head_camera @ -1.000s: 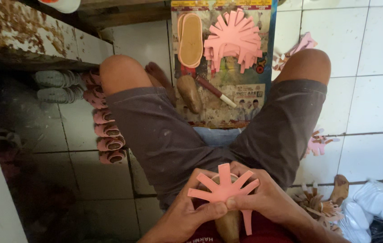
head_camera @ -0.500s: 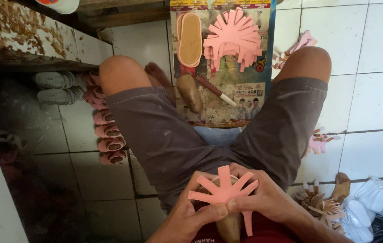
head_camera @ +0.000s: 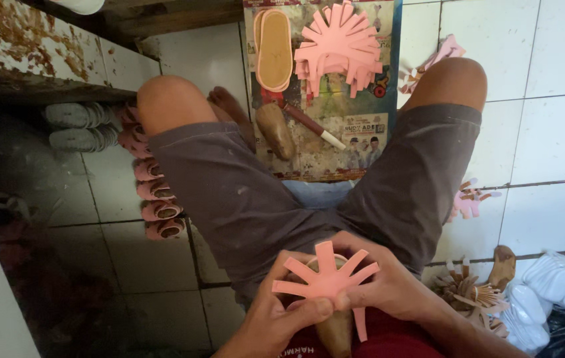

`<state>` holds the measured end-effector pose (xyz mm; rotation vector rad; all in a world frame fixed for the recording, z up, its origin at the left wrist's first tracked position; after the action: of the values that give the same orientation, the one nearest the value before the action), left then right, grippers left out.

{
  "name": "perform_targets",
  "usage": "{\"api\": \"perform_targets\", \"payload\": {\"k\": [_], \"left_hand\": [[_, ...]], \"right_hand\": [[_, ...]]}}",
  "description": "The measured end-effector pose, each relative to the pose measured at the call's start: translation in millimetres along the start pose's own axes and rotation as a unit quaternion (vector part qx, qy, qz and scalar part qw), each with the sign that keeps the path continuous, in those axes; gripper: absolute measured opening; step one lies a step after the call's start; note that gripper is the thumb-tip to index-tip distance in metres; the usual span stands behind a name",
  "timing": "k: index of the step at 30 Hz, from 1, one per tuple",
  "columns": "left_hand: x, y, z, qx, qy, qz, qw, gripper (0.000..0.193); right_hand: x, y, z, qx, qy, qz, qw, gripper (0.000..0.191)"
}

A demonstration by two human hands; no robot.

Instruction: The person fits a pink sandal upper over a wooden shoe last, pressing and stretching the straps down around the form. They file and sand the edges with a rasp, trim excess material by hand, and turn the sandal to work different sides.

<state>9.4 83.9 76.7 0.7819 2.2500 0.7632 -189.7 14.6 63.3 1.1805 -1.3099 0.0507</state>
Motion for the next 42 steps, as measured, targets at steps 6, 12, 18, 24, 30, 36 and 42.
{"api": "perform_targets", "payload": {"k": [6,12,18,24,30,36,42], "left_hand": [[5.9,1.9,10.0,0.017,-0.034,-0.042,0.998,0.053],[16.2,7.8,25.6,-0.021,-0.009,-0.055,0.998,0.064],[22.1,5.4,26.3,0.004,0.078,-0.056,0.995,0.075],[22.1,9.8,24.4,-0.013,0.095,-0.077,0.992,0.073],[18.9,10.3,24.5,-0.081,0.062,-0.043,0.994,0.072],[15.4,10.8,15.0,-0.038,0.112,-0.052,0.992,0.073],[16.1,12.4,17.2,-0.040,0.121,-0.033,0.991,0.078]], "right_hand": [[-21.7,2.2,4.6,-0.018,0.045,0.018,0.999,0.078],[-41.1,9.8,8.4,0.045,-0.095,-0.076,0.992,0.029],[-39.1,11.8,3.6,0.027,-0.177,-0.093,0.979,0.012],[-4.5,31.5,11.0,-0.022,0.059,-0.113,0.992,0.017],[43.2,74.0,2.8,-0.082,0.141,0.080,0.983,0.014],[31.8,63.4,4.4,-0.033,0.070,-0.108,0.991,0.016],[8.1,35.0,5.9,-0.029,-0.008,-0.127,0.991,0.021]]}}
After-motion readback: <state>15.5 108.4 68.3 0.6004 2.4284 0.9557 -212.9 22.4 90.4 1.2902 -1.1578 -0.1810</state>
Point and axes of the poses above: each hand's wrist, its own y-axis away from the middle knuckle, its own z-axis out of the back of the hand, x = y × z, the point moved 2 cm from there along -y, towards the middle knuckle, and after that the axes turned 13 degrees about y, right-handed, at the moved point
